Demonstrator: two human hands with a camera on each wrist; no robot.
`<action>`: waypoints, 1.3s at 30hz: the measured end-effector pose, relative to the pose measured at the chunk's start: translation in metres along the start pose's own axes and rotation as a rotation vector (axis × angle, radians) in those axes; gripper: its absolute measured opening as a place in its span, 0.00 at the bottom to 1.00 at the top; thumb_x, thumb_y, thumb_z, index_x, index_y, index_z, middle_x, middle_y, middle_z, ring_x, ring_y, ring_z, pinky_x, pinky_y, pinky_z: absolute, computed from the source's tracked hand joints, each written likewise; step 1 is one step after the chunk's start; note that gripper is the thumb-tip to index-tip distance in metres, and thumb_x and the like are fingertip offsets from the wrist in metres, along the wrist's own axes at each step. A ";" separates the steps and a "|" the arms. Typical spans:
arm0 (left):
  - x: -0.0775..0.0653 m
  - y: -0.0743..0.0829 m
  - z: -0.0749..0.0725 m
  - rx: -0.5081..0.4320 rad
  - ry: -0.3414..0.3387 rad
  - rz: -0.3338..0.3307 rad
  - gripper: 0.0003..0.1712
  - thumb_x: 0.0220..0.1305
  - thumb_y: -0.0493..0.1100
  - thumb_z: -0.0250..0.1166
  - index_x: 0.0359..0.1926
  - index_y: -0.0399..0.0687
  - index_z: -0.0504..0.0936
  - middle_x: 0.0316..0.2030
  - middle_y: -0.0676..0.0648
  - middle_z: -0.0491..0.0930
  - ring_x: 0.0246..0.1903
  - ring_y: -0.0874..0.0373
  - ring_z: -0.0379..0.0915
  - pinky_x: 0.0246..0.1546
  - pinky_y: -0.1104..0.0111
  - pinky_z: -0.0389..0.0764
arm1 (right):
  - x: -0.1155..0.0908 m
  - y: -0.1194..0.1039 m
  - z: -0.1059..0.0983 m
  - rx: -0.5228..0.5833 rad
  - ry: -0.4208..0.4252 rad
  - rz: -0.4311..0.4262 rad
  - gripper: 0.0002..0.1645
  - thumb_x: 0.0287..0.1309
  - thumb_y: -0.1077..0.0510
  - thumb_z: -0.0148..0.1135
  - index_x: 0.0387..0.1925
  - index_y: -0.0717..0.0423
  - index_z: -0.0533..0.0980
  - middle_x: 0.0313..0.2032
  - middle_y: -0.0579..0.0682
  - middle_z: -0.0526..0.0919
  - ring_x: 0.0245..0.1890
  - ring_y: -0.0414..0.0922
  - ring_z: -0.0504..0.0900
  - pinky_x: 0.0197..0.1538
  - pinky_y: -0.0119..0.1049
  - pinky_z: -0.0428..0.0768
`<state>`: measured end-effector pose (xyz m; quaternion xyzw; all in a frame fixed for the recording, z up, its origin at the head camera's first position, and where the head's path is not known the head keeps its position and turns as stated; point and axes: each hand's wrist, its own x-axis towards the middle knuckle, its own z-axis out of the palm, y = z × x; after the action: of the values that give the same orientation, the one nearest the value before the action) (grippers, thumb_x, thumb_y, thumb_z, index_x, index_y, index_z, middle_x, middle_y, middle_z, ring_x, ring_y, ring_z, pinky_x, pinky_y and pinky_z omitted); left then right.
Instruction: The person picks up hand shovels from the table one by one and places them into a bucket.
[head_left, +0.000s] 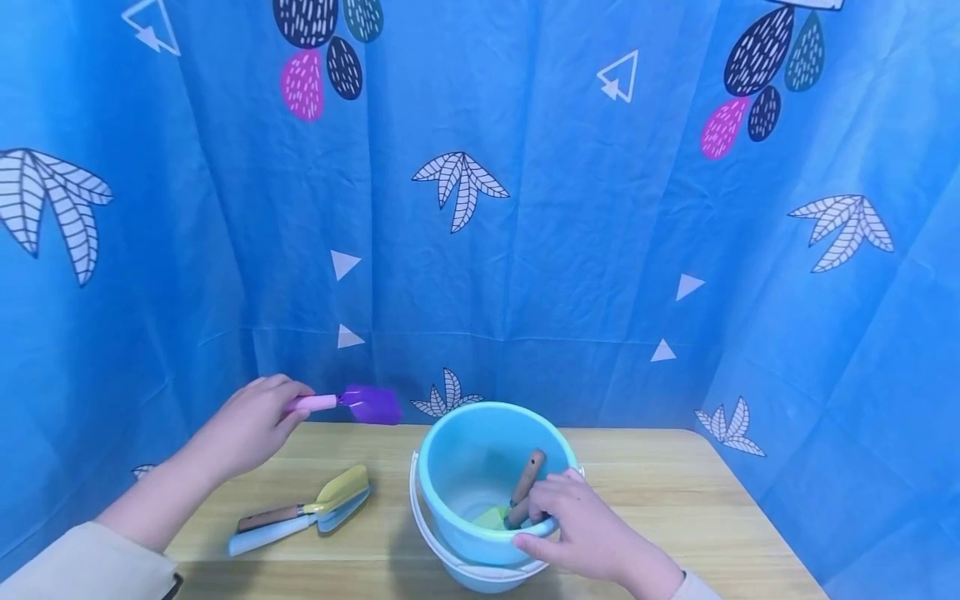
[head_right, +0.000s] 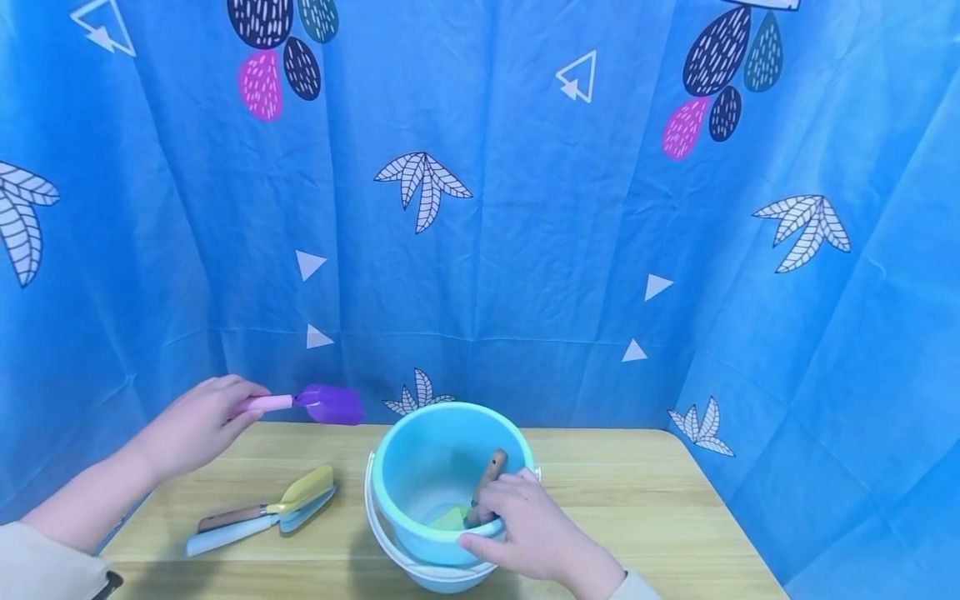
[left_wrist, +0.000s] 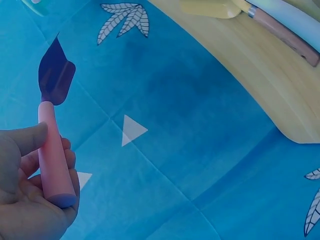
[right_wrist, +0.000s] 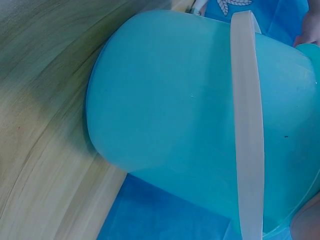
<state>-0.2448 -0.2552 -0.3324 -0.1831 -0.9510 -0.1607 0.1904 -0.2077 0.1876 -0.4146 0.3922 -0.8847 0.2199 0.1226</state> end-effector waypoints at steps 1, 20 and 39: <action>0.001 0.002 0.000 -0.005 -0.002 -0.001 0.13 0.64 0.36 0.69 0.49 0.41 0.84 0.42 0.44 0.82 0.45 0.42 0.76 0.44 0.46 0.77 | 0.000 0.000 0.000 0.001 0.000 0.003 0.20 0.65 0.37 0.61 0.25 0.35 0.64 0.37 0.23 0.77 0.35 0.30 0.67 0.41 0.33 0.61; 0.005 0.022 0.007 -0.051 -0.005 0.014 0.12 0.65 0.38 0.68 0.50 0.44 0.84 0.40 0.49 0.81 0.42 0.50 0.75 0.42 0.51 0.80 | -0.001 0.002 0.001 0.000 -0.001 0.005 0.20 0.65 0.36 0.61 0.25 0.35 0.64 0.38 0.23 0.78 0.35 0.31 0.68 0.41 0.33 0.61; 0.006 0.048 0.017 -0.083 -0.018 0.068 0.12 0.63 0.39 0.70 0.48 0.49 0.85 0.39 0.54 0.81 0.40 0.56 0.74 0.40 0.56 0.80 | -0.001 0.001 0.001 -0.014 -0.006 0.028 0.19 0.64 0.34 0.60 0.26 0.34 0.66 0.37 0.23 0.77 0.36 0.31 0.68 0.42 0.33 0.62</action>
<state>-0.2351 -0.2044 -0.3337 -0.2245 -0.9384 -0.1918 0.1794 -0.2079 0.1881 -0.4161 0.3797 -0.8920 0.2142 0.1199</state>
